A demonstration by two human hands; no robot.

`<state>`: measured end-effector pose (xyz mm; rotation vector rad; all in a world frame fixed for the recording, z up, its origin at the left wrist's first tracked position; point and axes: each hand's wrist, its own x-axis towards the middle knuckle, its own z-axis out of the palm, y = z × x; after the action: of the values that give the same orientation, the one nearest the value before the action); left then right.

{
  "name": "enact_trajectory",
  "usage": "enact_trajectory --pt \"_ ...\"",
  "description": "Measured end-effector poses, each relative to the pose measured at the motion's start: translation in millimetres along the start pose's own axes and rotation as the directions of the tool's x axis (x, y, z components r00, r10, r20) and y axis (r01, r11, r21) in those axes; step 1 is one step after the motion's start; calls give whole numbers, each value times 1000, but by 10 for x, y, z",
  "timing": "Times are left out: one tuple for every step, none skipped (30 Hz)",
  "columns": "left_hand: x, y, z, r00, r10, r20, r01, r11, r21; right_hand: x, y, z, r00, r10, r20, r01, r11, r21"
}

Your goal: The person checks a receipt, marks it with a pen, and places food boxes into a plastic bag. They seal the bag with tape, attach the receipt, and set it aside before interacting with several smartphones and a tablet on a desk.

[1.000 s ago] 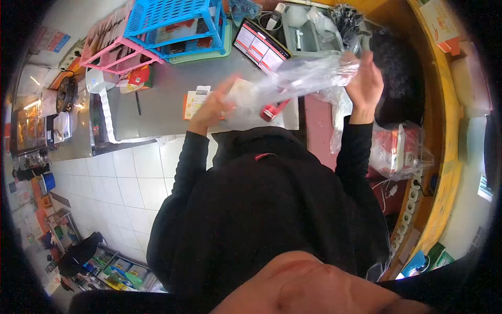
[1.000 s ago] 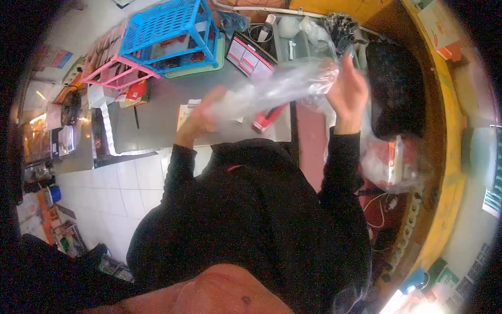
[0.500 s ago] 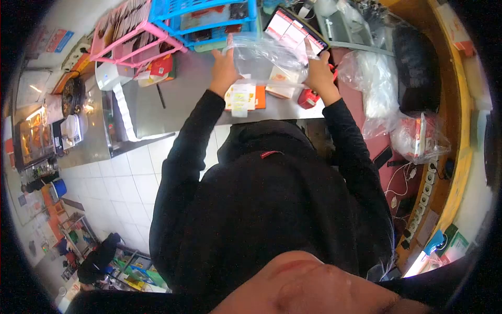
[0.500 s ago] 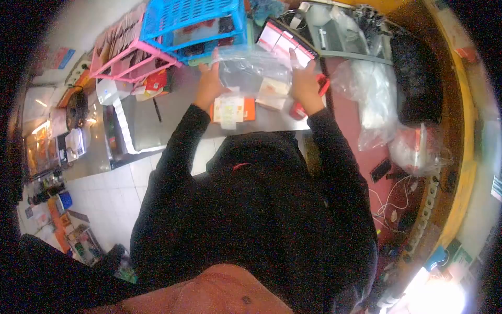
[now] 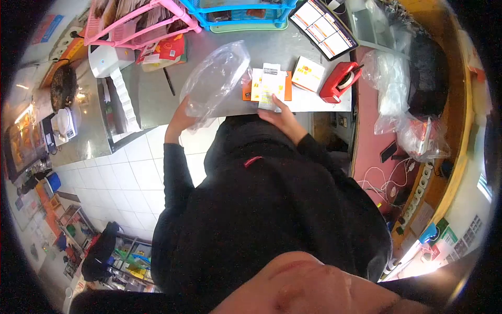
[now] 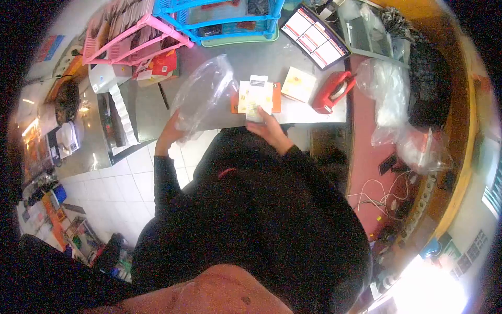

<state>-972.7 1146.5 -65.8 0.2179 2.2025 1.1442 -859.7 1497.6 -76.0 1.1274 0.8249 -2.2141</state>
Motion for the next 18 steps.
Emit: enact_trajectory --pt "-65 -77 -14 999 -18 -33 19 1000 24 201 80 74 987 -155 33 148 978 149" --pt "-111 -123 -39 997 -32 -65 35 998 53 366 101 130 949 -312 40 287 910 301" --pt "-144 -108 -61 998 -35 -54 38 997 63 450 10 218 947 -322 3 297 877 378" --pt "-163 -89 -85 998 -7 -70 12 998 60 530 -118 290 943 -331 -35 311 836 452" --pt "-159 -56 -114 996 21 -88 -16 998 54 665 -227 298 932 -362 4 321 831 453" --pt "-144 -26 -150 996 21 -82 -16 998 58 870 -268 241 875 -482 37 459 852 250" --pt "-136 8 -193 996 17 -86 -11 997 73 1070 -308 185 802 -594 71 592 805 48" --pt "-135 38 -239 996 13 -90 -5 996 89 891 -559 363 934 -354 34 324 887 330" --pt "-143 101 -276 996 11 -89 -3 996 92 793 -687 428 961 -274 -34 271 915 300" --pt "-161 182 -299 997 20 -79 -12 995 95 736 -772 421 976 -192 -102 213 938 273" --pt "-184 223 -318 997 29 -72 -22 995 97 735 -827 327 983 -152 -103 167 974 153" --pt "-219 192 -323 997 27 -78 -20 995 98 711 -842 273 984 -151 -97 164 975 150" --pt "-255 151 -309 996 43 -75 -37 996 85 683 -843 225 889 -404 -214 336 895 -294" --pt "-264 92 -289 996 59 -71 -54 996 72 660 -866 218 730 -655 -195 372 620 -690" --pt "-258 32 -262 996 56 -75 -51 996 69 683 -928 237 471 -881 38 477 219 -851" --pt "-250 -28 -223 999 34 -11 -33 996 87 753 -1049 278 273 -925 263 482 -105 -870" --pt "-247 -67 -183 998 9 55 -15 994 105 758 -1240 403 80 -869 489 416 -416 -808" --pt "-239 -24 -136 998 5 58 -11 995 101 759 -1403 595 125 -831 542 354 -473 -807"
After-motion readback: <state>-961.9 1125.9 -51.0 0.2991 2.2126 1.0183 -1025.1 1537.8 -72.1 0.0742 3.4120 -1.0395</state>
